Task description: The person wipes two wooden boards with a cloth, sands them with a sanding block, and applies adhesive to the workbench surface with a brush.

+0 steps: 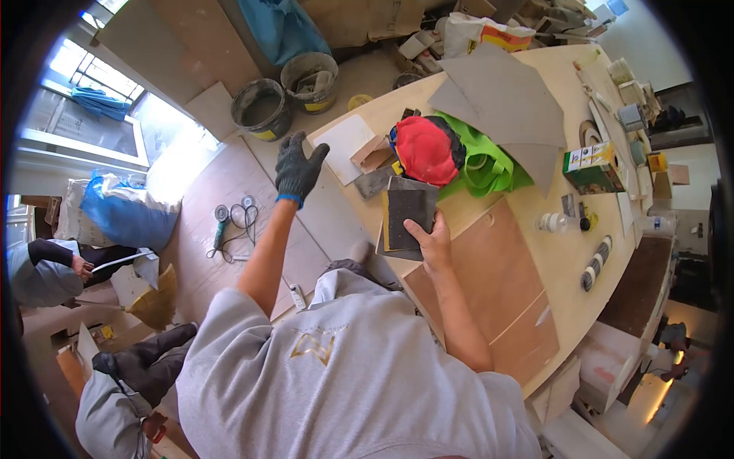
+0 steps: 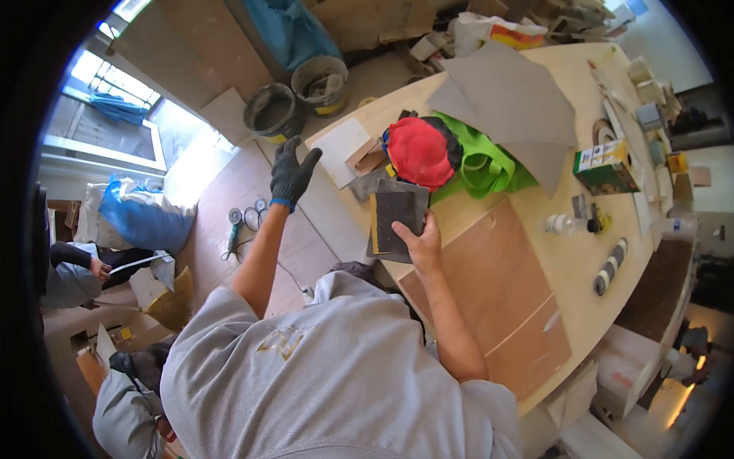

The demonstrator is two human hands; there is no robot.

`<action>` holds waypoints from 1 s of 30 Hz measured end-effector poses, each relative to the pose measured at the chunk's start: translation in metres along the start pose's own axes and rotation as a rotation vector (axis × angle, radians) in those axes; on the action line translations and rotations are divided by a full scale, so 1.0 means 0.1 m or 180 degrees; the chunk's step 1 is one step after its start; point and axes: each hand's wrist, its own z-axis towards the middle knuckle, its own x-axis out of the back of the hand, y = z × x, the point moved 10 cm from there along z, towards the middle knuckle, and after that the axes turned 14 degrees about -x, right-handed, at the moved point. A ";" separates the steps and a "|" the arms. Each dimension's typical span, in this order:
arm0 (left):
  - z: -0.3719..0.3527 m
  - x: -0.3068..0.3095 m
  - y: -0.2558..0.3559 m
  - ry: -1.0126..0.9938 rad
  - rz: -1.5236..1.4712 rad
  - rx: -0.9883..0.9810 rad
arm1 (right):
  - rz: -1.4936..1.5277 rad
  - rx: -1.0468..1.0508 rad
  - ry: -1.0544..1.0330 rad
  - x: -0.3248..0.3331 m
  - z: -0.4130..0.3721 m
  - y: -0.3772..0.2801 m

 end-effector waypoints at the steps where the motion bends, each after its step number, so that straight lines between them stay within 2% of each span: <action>1: 0.12 -0.15 -0.16 -0.0190 0.0105 0.0207 | -0.0053 0.0143 0.0059 0.03 0.02 -0.18; 2: 0.17 -0.29 -0.32 -0.0392 0.0215 0.0416 | -0.0098 0.0277 0.0118 0.06 0.04 -0.39; 5: 0.21 -0.42 -0.29 -0.0633 0.0418 0.0291 | -0.0360 0.0649 0.0471 0.21 0.11 -1.01; 8: 0.15 -0.54 -0.56 -0.0742 -0.0417 0.0803 | -0.0049 0.0709 0.0568 0.40 0.30 -1.30; 11: 0.06 -0.62 -0.70 -0.0468 -0.1139 0.1203 | -0.0147 0.0912 0.0513 0.26 0.32 -1.47; 14: 0.01 -0.75 -0.80 -0.0540 -0.1441 0.1323 | -0.0490 0.1274 0.0485 0.02 0.41 -1.65; 17: 0.01 -0.61 -0.85 0.0274 -0.0711 0.0678 | -0.0787 0.1725 0.0170 -0.39 0.64 -1.93; 19: -0.05 -0.60 -0.77 0.0197 -0.1392 0.1100 | -0.1537 0.1925 0.0122 -0.67 0.93 -2.04; 20: -0.10 -0.61 -0.75 0.0158 -0.1727 0.1317 | -0.1839 0.1814 0.0008 -0.92 1.12 -2.06; 21: -0.12 -0.63 -0.75 0.0147 -0.1894 0.1364 | -0.2150 0.1711 -0.0116 -1.21 1.28 -2.06; 23: -0.13 -0.68 -0.79 0.0146 -0.2228 0.1442 | -0.2444 0.1916 -0.0622 -1.63 1.45 -1.94; 24: -0.13 -0.70 -0.81 0.0163 -0.2323 0.1420 | -0.2834 0.1670 -0.0893 -1.81 1.54 -1.80; 25: -0.14 -0.73 -0.83 0.0176 -0.2421 0.1407 | -0.3581 0.2136 -0.1161 -2.00 1.61 -1.67; 27: -0.15 -0.74 -0.84 0.0144 -0.2456 0.1370 | -0.4484 0.3050 -0.1100 -2.17 1.53 -1.43; 30: -0.16 -0.72 -0.86 0.0050 -0.2307 0.1321 | -0.6075 0.2113 -0.1896 -2.06 1.56 -1.01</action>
